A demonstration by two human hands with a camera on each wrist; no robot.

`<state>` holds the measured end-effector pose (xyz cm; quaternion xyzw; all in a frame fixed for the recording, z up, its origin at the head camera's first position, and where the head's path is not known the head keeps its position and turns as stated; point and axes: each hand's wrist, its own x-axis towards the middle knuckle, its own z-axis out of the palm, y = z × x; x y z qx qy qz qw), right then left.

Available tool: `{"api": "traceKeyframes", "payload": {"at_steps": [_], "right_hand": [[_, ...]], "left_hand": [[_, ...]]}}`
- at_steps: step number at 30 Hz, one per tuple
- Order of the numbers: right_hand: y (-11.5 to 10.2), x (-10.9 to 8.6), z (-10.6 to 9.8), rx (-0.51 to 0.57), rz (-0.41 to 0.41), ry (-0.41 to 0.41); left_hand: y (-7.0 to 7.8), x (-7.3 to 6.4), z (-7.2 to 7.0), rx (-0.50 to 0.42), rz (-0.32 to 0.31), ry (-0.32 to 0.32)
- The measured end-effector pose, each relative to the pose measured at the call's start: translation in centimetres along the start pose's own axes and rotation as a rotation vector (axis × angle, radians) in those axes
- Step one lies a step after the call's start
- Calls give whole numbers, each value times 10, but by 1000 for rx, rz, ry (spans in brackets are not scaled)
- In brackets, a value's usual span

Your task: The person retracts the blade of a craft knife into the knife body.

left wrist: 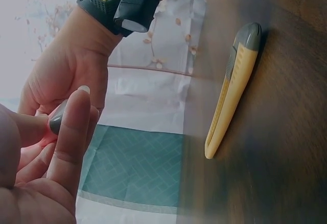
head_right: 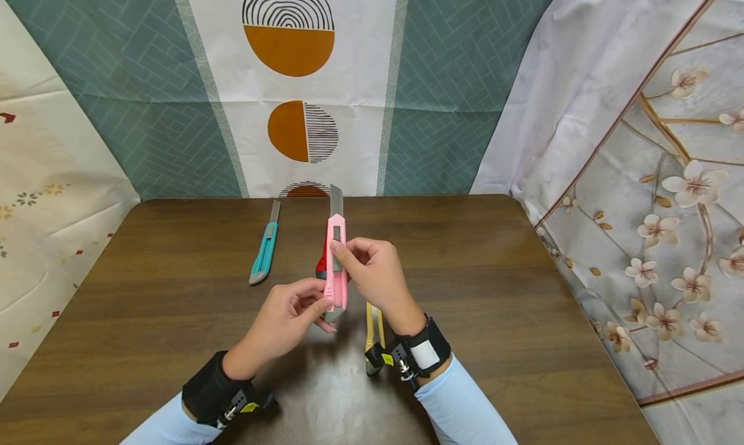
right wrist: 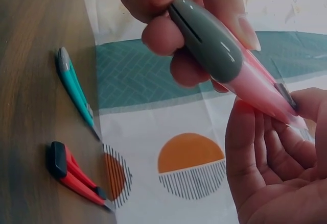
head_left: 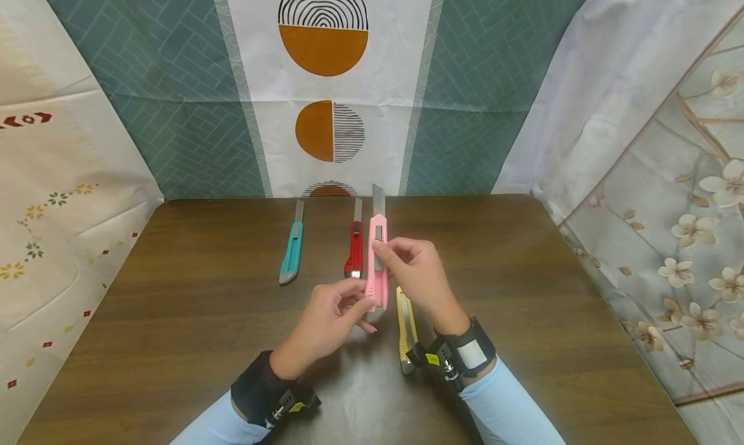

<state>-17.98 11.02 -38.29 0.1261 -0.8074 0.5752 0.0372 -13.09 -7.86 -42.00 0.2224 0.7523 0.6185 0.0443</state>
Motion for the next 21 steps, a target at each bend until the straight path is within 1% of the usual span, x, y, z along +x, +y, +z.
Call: {"api": "traceKeyframes", "payload": {"at_steps": [4,8,21], "right_hand": [[0,0,2,-12,-37,-12],[1,0,3,-16,-74,6],[2,-1,5,19,-93,14]], "left_hand": [[-2,0,0,-7,9,-4],[-2,0,0,-15,7,-9],[1,0,-1,-16,7,-10]]}}
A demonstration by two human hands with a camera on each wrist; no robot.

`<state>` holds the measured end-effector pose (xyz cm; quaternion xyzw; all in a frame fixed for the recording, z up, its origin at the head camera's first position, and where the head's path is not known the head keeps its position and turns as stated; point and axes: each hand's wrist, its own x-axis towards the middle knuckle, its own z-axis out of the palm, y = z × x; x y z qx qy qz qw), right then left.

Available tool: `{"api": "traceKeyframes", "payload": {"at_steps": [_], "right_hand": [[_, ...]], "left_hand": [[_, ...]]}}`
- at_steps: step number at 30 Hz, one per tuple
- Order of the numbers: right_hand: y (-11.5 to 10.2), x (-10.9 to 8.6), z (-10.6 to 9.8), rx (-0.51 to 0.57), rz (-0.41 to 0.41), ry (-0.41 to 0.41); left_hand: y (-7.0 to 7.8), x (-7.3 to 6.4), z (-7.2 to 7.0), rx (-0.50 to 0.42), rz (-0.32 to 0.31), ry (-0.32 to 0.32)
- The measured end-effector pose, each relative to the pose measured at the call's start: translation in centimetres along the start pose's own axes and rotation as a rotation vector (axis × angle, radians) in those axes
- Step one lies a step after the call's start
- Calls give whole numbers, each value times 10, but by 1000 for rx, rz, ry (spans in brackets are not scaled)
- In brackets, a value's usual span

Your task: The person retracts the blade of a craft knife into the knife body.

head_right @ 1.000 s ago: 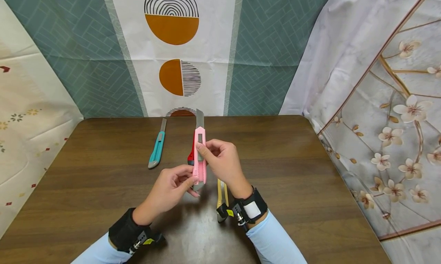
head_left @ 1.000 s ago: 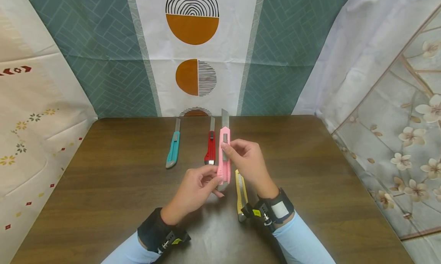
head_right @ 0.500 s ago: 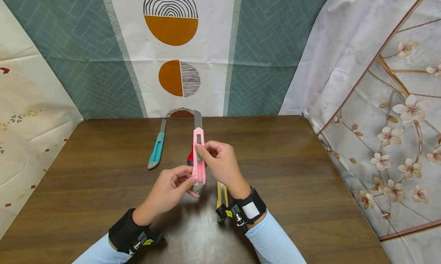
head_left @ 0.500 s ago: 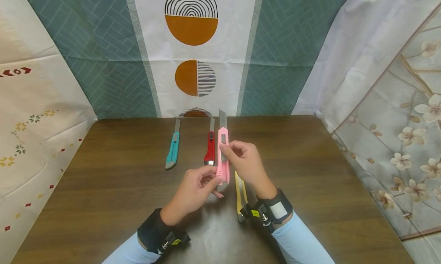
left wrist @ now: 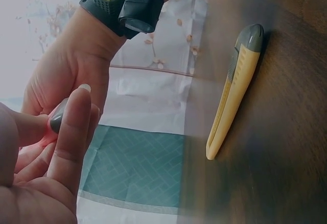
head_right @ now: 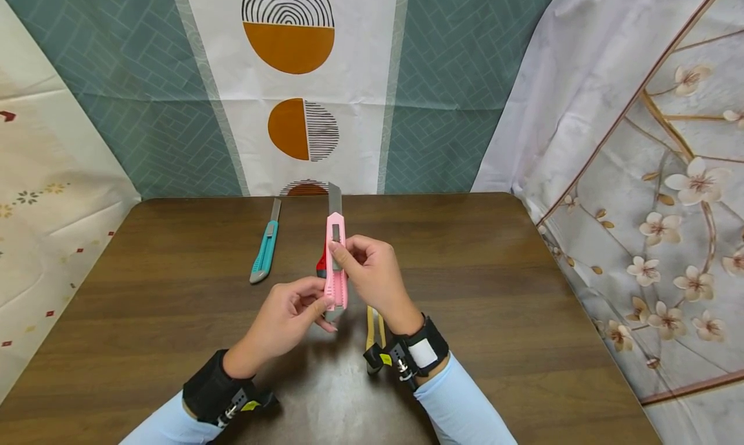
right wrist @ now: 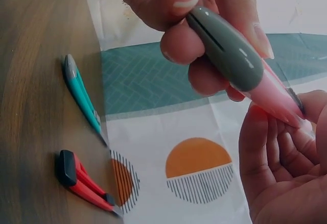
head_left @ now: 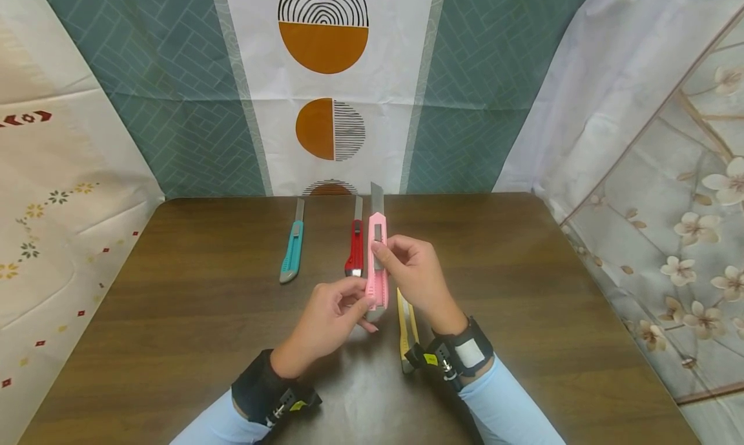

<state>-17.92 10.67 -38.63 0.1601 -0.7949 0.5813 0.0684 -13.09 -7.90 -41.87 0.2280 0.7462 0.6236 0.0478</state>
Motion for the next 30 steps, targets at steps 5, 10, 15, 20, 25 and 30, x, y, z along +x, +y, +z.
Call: {"api": "traceKeyframes", "payload": {"at_steps": [5,10,15,20,25,30], "right_hand": [[0,1,0,8,-29,2],[2,0,0,8,-50,-3],[3,0,0,18,-50,-3],[1,-1,-1,36,-61,-23],[1,0,0,39,-50,-27],[1,0,-1,13,-4,-31]], "left_hand": [[1,1,-1,-9,7,-4],[3,0,-3,7,-7,-1],[2,0,-3,10,-14,1],[2,0,-3,4,-8,8],[2,0,-3,0,2,15],[1,0,-4,12,8,24]]}}
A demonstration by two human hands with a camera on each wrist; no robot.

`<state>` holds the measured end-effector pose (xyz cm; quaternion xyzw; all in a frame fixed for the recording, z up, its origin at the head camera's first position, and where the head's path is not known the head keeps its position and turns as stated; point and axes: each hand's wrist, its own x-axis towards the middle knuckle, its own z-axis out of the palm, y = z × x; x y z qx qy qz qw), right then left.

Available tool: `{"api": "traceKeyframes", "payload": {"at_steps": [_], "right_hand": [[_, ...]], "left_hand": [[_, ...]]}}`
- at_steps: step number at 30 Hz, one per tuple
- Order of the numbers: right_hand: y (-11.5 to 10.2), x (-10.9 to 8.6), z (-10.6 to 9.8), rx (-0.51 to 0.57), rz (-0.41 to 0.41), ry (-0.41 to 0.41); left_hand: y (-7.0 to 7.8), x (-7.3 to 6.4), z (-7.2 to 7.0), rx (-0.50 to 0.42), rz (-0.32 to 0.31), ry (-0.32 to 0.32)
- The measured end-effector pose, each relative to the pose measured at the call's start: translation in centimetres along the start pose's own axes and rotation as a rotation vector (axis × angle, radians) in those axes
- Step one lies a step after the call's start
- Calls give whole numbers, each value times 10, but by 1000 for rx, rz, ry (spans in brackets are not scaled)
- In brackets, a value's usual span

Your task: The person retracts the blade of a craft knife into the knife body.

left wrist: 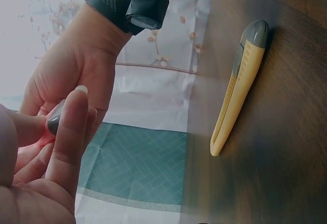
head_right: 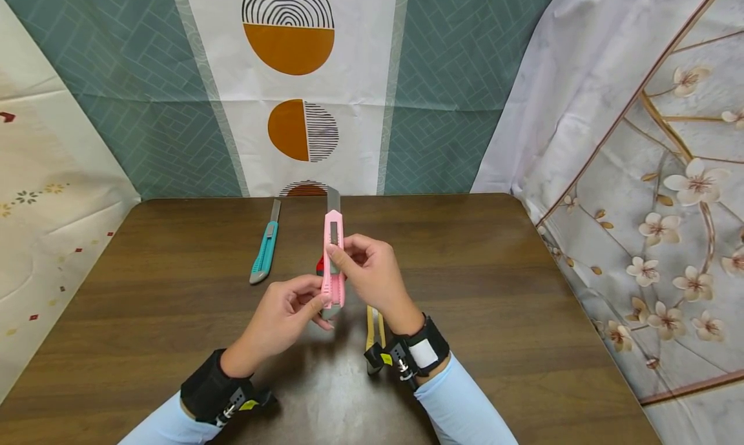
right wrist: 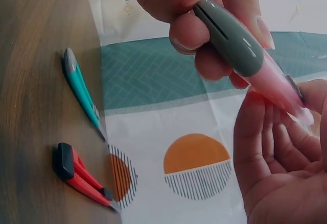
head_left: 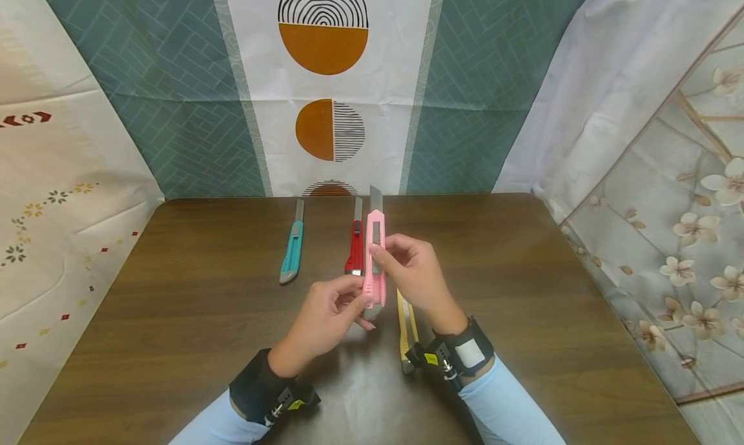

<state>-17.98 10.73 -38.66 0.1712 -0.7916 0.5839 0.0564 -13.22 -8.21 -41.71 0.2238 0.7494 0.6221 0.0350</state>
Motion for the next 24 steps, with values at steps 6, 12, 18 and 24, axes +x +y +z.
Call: {"api": "traceKeyframes", "payload": {"at_steps": [6,12,18,24], "right_hand": [[2,1,0,-20,16,-27],[3,1,0,-24,14,-19],[2,0,1,-35,9,-14],[2,0,1,-45,-16,-30]], "left_hand": [[-1,1,0,-1,3,4],[-2,2,-1,0,-1,1],[-2,2,-3,-1,-9,-3],[-3,1,-3,3,-10,-2]]}}
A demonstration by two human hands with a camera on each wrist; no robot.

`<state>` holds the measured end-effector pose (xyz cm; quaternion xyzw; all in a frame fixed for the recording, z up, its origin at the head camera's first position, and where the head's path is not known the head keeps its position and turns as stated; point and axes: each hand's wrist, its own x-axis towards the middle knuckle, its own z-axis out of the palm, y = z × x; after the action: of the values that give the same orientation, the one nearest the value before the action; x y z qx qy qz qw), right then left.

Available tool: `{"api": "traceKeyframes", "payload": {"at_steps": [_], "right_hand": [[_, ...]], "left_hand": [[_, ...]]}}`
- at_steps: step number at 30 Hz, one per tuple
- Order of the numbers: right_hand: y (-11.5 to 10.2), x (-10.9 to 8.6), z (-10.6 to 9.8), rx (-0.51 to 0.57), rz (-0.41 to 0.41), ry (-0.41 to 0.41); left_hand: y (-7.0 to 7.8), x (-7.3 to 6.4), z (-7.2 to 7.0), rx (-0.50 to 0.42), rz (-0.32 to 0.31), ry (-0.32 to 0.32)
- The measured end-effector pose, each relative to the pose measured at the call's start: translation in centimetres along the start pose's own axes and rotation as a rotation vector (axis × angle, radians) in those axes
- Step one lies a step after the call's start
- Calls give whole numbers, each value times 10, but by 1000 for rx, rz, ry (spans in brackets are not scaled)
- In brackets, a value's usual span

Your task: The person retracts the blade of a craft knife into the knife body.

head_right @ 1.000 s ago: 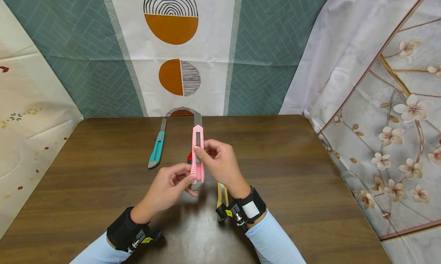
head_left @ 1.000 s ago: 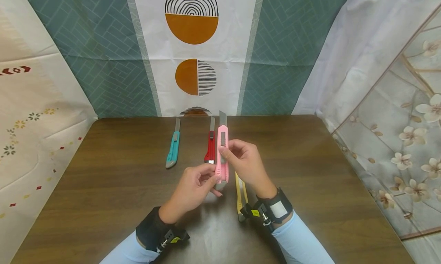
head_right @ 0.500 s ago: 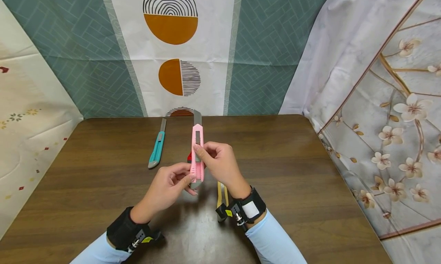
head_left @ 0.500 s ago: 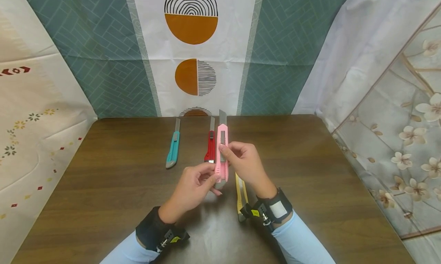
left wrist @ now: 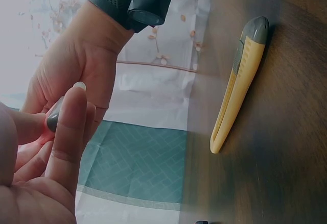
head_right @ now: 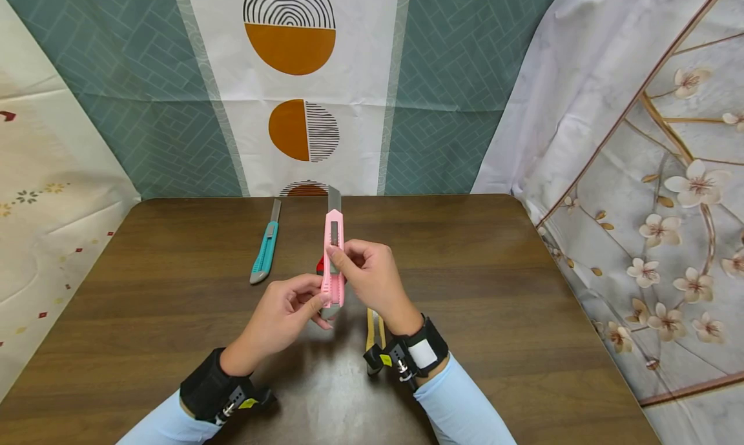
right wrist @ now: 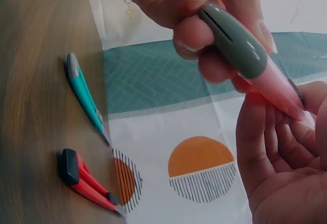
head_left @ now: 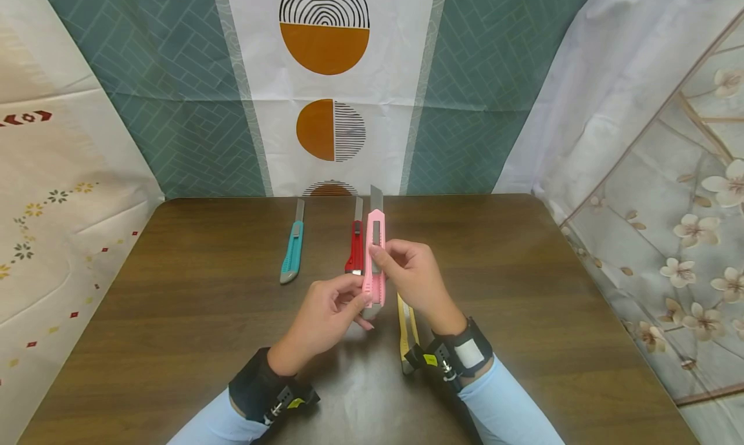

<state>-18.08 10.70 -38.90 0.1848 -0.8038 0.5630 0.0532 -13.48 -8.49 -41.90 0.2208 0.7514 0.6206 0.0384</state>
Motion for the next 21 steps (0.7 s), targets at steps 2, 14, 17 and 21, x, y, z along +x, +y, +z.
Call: {"api": "traceKeyframes", "payload": {"at_steps": [2,14,17,21], "right_hand": [[0,0,0,12,-5,-14],[-1,1,0,39,-32,-30],[0,0,1,53,-31,-29],[1,1,1,51,-25,-21]], "left_hand": [[0,0,0,-2,3,3],[2,1,-2,0,5,20],[1,1,-1,0,12,20],[2,1,-2,-1,12,20]]}}
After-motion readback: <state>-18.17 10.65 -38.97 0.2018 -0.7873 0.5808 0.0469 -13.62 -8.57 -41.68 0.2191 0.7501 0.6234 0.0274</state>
